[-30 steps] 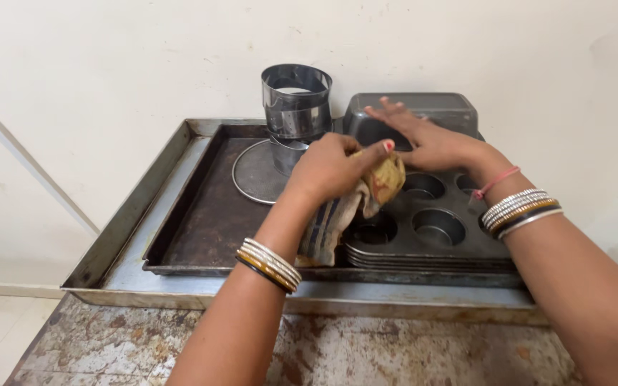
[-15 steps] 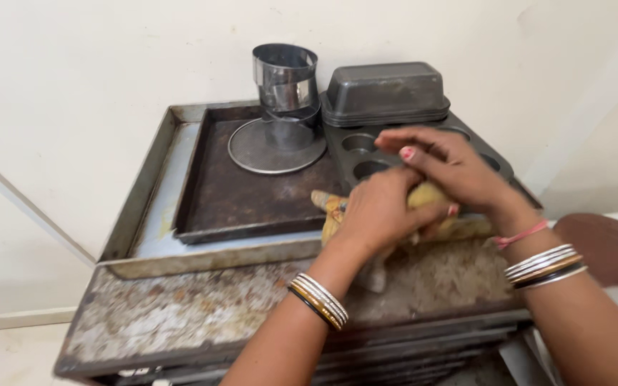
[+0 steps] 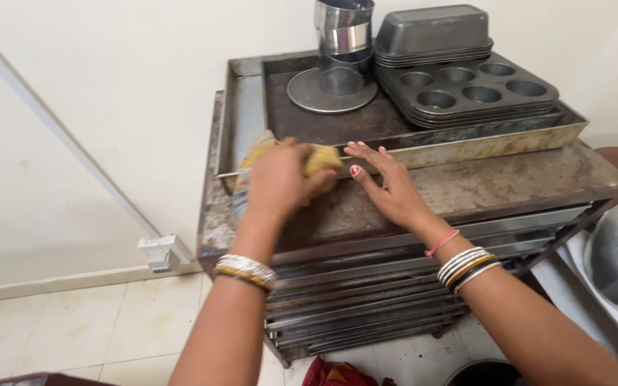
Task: The person wipes multiple metal baking trays and pans with a cloth, handling them one at a time. They clean the interior and exterior surfaces, then stack the cleaned trays on a metal rack.
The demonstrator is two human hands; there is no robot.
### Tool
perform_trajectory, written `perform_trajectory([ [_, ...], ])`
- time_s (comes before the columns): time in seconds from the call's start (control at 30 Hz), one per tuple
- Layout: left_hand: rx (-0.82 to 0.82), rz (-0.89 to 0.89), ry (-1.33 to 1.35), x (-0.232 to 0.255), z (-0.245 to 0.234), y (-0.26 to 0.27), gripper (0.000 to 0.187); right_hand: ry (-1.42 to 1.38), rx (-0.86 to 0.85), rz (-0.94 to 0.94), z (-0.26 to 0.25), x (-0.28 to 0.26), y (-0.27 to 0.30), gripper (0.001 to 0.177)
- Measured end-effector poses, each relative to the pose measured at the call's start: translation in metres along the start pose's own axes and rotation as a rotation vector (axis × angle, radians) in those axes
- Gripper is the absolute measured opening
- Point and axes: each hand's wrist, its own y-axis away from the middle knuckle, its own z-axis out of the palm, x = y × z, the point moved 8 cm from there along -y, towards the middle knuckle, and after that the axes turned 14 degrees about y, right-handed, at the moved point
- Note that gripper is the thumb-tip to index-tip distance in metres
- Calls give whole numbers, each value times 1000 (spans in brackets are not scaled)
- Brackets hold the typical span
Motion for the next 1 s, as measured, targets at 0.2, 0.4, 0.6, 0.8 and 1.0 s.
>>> perform_trajectory([
  [0.2,65,-381,-262,-45,-55,59,43,-148,220,225,-13,-15,23,36],
  [0.4,228,-349,-436,-32,26,62,43,71,78,271,-4,-21,70,23],
  [0.6,-23,-59,29,55,158,4,48,180,432,500,-42,-12,133,28],
  [0.8,89,-510,707,33,143,13,44,308,214,461,-27,-1,87,56],
  [1.0,184,-325,285,54,124,24,41,608,61,308,-8,2,59,48],
])
